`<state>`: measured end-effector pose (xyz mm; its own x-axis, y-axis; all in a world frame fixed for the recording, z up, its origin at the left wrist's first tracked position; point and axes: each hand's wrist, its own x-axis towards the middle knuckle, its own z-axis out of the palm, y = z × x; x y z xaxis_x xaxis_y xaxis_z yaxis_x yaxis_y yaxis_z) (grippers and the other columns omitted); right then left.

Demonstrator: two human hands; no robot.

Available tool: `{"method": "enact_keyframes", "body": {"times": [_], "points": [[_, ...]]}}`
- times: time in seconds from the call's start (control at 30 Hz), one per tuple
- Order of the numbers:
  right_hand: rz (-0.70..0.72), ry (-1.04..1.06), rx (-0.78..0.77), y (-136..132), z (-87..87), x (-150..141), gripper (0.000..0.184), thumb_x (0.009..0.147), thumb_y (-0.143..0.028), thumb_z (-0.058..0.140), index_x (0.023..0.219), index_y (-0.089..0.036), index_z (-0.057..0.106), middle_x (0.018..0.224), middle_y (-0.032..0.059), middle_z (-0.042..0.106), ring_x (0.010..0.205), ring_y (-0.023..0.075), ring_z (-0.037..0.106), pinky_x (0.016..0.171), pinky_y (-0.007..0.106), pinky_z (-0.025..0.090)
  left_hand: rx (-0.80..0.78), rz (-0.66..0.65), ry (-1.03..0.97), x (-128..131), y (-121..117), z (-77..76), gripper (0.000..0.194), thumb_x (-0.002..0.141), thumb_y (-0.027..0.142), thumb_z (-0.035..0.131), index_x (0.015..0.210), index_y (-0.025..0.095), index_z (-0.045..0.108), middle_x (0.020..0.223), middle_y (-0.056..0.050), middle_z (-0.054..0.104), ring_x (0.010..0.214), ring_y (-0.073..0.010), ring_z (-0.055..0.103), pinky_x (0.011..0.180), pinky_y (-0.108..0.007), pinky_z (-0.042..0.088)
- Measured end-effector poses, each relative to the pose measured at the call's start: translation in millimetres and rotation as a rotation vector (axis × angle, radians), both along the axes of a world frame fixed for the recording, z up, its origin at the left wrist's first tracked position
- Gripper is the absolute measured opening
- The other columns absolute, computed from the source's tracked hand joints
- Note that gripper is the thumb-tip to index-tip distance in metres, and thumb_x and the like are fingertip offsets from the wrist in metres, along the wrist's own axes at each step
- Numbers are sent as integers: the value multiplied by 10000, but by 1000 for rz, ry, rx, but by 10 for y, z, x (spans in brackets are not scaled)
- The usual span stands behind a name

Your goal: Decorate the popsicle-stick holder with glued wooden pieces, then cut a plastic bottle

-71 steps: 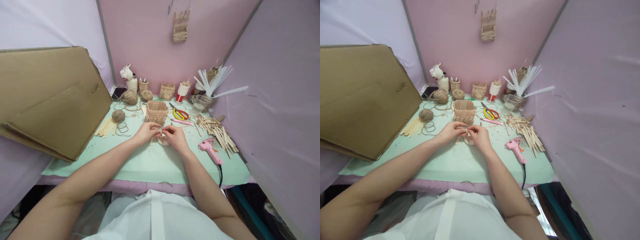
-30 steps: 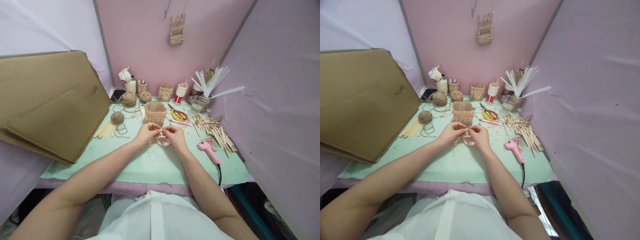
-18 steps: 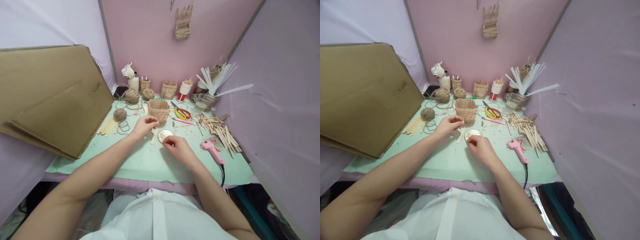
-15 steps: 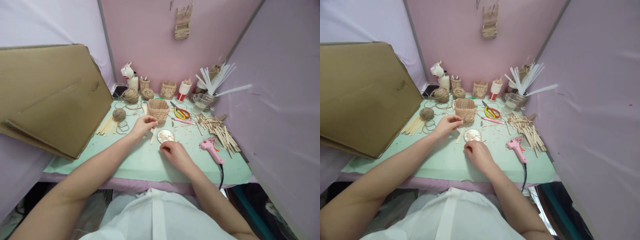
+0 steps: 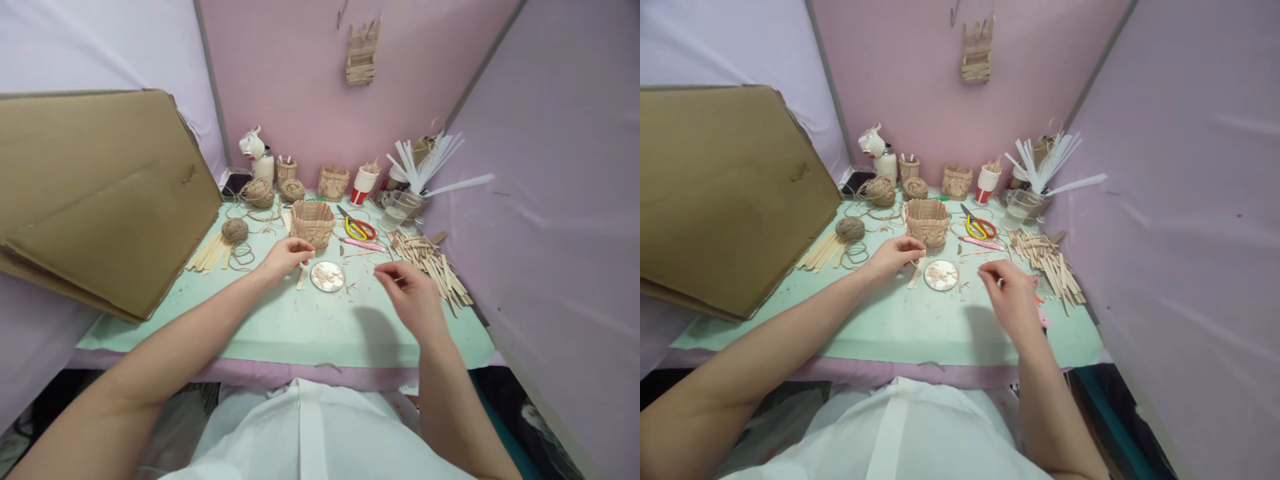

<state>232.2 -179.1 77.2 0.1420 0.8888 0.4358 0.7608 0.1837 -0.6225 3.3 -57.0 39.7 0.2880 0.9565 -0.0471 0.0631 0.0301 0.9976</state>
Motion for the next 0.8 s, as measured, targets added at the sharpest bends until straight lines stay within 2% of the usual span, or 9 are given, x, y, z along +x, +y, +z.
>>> {"method": "enact_keyframes", "body": {"times": [0.1,0.17,0.3,0.4,0.5,0.63,0.7,0.8], "points": [[-248,-103,-124,-69,146,387,329,822,-519,564,759,-205,644,662,35,639,606,178,566,586,290,396,-21,1,-10,2,5,-11,245,587,305,777,757,165,670,673,-13,628,613,-117,558,530,-234,366],[-291,-236,-299,-112,132,653,360,759,-564,607,791,-207,644,718,42,657,639,190,578,574,285,376,-44,-6,-30,6,11,-20,243,577,296,791,747,169,673,676,-12,626,606,-113,551,521,-232,358],[-301,-430,-563,-115,-107,1027,382,625,-527,722,798,-197,632,830,76,678,703,213,602,582,283,382,-135,-41,-91,11,15,-29,266,547,269,821,735,156,670,677,-12,616,602,-98,535,519,-222,351],[-275,-493,-637,-44,-271,1083,310,621,-485,731,654,-216,580,737,67,661,650,205,584,566,285,376,-197,-65,-131,5,13,-28,294,528,252,841,735,140,665,690,-16,619,617,-94,543,545,-223,379],[-275,-497,-681,21,-329,1031,348,661,-481,698,532,-234,490,602,47,608,556,187,533,534,292,356,-220,-84,-164,-10,16,-27,314,530,259,853,750,131,669,712,-26,637,621,-91,552,557,-223,394],[-292,-485,-675,17,-269,968,344,726,-462,628,521,-232,475,562,44,582,523,175,499,524,297,340,-247,-96,-184,-24,20,-23,316,538,265,858,750,121,673,699,-27,641,607,-80,551,576,-216,418],[-278,-442,-601,-30,-190,942,342,769,-487,575,563,-224,505,582,42,591,528,169,501,522,293,338,-254,-94,-190,-25,17,-18,311,540,263,859,745,121,673,705,-30,644,614,-83,559,577,-214,425],[-207,-256,-412,-110,-50,871,334,818,-515,515,706,-207,581,660,34,631,566,161,537,539,281,377,-249,-85,-206,-21,9,-11,304,540,260,862,737,130,671,711,-29,642,632,-92,569,582,-214,437]]}}
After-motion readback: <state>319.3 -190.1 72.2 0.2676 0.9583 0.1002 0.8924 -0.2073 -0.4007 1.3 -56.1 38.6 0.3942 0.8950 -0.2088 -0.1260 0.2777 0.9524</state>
